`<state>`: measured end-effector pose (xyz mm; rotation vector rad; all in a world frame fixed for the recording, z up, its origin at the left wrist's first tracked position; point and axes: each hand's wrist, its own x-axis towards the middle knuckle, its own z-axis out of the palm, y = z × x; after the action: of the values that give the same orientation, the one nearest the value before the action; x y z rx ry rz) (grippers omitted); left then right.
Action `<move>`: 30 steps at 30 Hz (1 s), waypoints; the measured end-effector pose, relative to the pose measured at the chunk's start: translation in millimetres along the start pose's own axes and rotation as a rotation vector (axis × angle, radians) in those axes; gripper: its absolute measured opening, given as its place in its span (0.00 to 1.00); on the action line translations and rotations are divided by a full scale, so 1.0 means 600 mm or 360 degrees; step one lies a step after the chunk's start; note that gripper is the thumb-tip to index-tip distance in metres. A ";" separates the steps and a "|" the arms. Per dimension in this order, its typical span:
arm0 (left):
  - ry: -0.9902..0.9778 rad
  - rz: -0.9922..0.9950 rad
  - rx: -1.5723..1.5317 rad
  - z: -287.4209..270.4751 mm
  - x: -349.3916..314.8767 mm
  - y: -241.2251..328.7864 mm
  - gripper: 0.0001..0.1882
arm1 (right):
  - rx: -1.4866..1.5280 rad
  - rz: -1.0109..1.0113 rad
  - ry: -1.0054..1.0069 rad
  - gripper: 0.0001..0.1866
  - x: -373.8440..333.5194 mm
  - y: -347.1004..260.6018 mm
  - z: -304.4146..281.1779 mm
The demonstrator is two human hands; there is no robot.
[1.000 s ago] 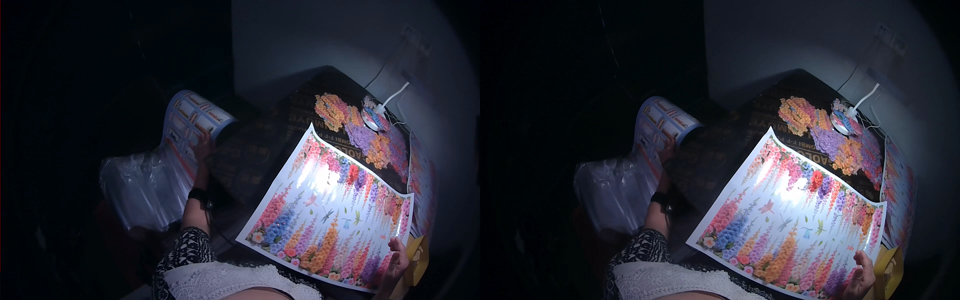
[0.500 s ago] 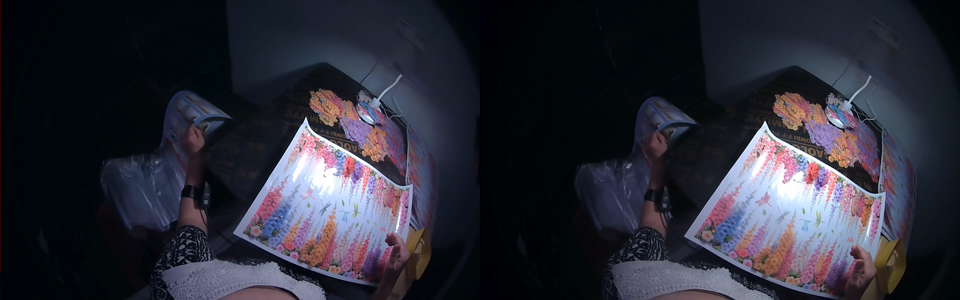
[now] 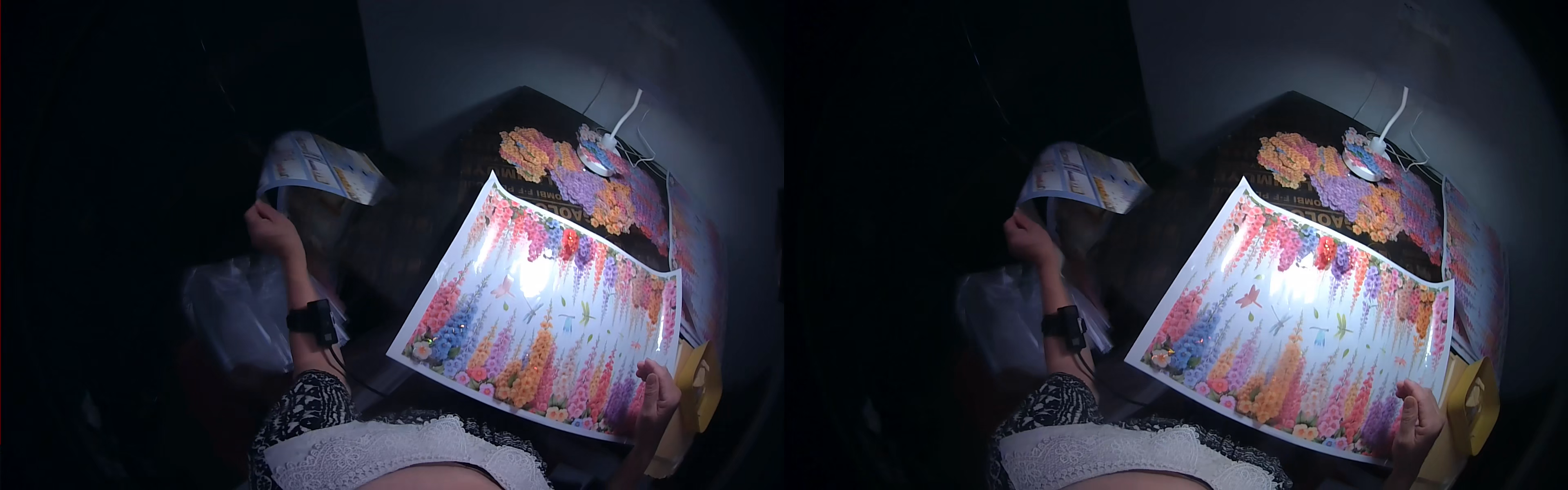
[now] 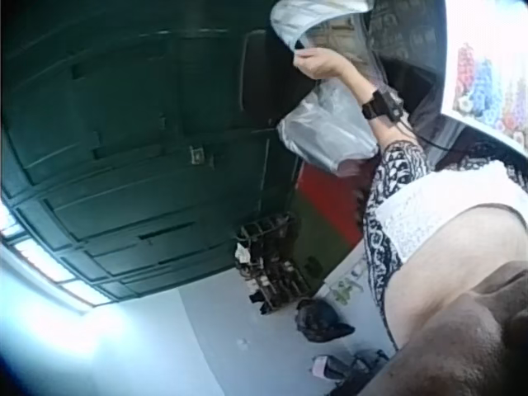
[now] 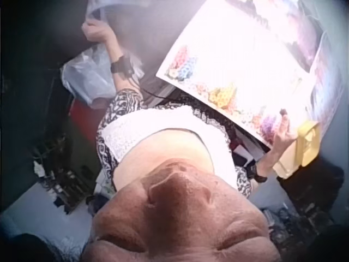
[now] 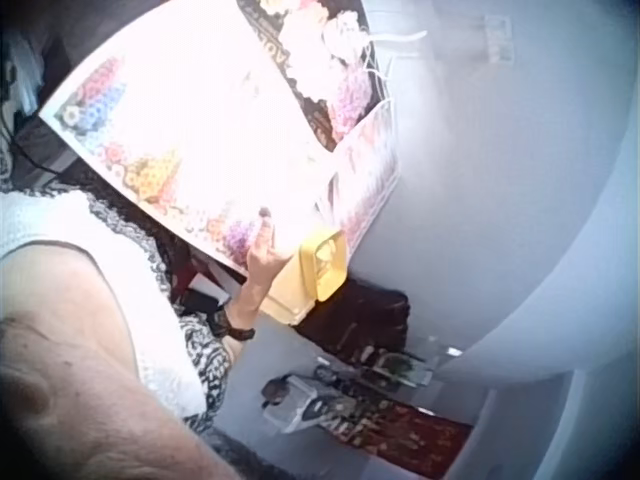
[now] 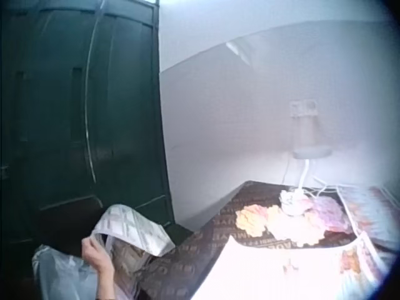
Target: The recorder is organizing and peeling flower stickers, then placing them into a packaging folder.
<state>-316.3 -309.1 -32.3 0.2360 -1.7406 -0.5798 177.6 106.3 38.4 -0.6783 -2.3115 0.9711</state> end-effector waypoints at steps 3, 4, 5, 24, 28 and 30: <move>0.0172 -0.0129 -0.0016 -0.048 0.039 0.008 0.10 | -0.0007 -0.0113 -0.0057 0.17 -0.003 -0.013 -0.001; 0.0255 -0.0260 -0.0099 -0.068 0.053 0.011 0.11 | -0.0024 -0.0177 -0.0100 0.17 -0.004 -0.019 -0.002; 0.0338 -0.0390 -0.0182 -0.091 0.066 0.015 0.12 | -0.0016 -0.0175 -0.0099 0.17 -0.006 -0.025 -0.003; 0.0190 -0.0927 -0.0742 -0.451 0.175 0.055 0.20 | -0.0662 -0.1206 -0.0616 0.32 -0.107 -0.100 0.174; 0.0001 -0.0801 -0.0887 -0.476 0.162 0.043 0.20 | -0.0788 -0.1240 -0.0444 0.30 -0.108 -0.075 0.216; 0.0002 -0.0744 -0.0962 -0.493 0.158 0.013 0.20 | -0.0858 -0.1289 -0.0312 0.27 -0.112 -0.075 0.228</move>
<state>-56.8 -420.7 96.9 0.2108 -1.4305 -1.4099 128.0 -29.6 -28.2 0.2094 -2.6677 0.0392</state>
